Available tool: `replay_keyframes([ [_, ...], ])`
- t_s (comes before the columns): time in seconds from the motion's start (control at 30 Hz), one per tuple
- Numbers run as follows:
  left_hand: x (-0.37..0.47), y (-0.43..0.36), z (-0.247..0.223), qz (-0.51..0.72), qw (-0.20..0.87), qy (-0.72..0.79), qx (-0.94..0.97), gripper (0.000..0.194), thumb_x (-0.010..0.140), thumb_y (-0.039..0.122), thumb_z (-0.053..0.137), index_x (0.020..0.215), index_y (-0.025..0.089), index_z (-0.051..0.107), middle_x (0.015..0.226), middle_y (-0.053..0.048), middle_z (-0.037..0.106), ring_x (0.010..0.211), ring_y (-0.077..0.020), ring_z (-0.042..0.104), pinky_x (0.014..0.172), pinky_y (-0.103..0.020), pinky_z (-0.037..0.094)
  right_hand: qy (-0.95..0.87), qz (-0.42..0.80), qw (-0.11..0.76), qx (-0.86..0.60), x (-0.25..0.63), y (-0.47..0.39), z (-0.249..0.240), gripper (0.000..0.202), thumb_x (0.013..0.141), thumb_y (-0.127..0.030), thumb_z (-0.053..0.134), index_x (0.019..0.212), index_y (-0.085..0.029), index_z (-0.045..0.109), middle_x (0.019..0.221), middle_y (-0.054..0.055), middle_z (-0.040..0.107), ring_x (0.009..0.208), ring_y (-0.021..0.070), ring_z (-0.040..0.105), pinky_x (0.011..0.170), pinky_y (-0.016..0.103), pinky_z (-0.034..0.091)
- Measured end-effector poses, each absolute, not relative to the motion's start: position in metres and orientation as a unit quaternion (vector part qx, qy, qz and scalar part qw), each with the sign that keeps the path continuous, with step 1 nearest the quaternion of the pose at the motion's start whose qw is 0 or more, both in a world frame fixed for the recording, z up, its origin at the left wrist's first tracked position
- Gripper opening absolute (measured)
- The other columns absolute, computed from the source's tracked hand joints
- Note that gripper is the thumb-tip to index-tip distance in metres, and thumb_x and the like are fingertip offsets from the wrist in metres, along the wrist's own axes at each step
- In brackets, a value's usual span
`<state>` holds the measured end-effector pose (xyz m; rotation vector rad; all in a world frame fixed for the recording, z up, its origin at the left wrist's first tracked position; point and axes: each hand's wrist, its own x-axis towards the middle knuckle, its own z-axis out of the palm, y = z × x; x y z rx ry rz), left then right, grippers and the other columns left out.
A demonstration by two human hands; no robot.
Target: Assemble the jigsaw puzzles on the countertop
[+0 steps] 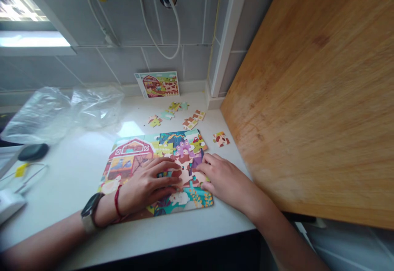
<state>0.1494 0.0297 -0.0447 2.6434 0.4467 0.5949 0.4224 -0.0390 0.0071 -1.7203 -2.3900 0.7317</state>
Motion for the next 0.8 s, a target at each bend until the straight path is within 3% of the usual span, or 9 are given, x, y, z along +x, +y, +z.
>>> replay_keyframes([
  [0.27,0.1512,0.0285,-0.0454,0.212,0.223,0.165,0.937,0.028,0.104,0.036,0.065,0.129,0.024,0.071,0.125,-0.011,0.068,0.121,-0.0263,0.061,0.102,-0.043,0.053,-0.78,0.268,0.07,-0.561,0.4236,-0.0403,0.0027,0.021,0.095,-0.022,0.075,0.115,-0.024,0.075,0.118,0.007,0.065,0.11,0.0249,0.065,0.098,0.038,0.055],
  [0.57,0.1514,0.0298,-0.0478,0.23,0.288,0.171,0.914,0.027,0.102,0.039,0.067,0.122,0.023,0.072,0.12,-0.01,0.071,0.121,-0.0254,0.061,0.107,-0.044,0.052,-0.783,0.263,0.094,-0.556,0.4255,-0.0417,0.0006,0.025,0.094,-0.019,0.073,0.118,-0.026,0.074,0.118,0.007,0.064,0.108,0.024,0.066,0.099,0.038,0.055],
  [0.8,0.1505,0.03,-0.0476,0.218,0.274,0.173,0.921,0.024,0.102,0.041,0.066,0.119,0.027,0.077,0.12,-0.009,0.069,0.115,-0.0246,0.061,0.101,-0.041,0.053,-0.782,0.259,0.099,-0.558,0.4262,-0.0416,0.0016,0.027,0.091,-0.015,0.074,0.116,-0.025,0.072,0.119,0.006,0.063,0.111,0.0243,0.066,0.1,0.038,0.054],
])
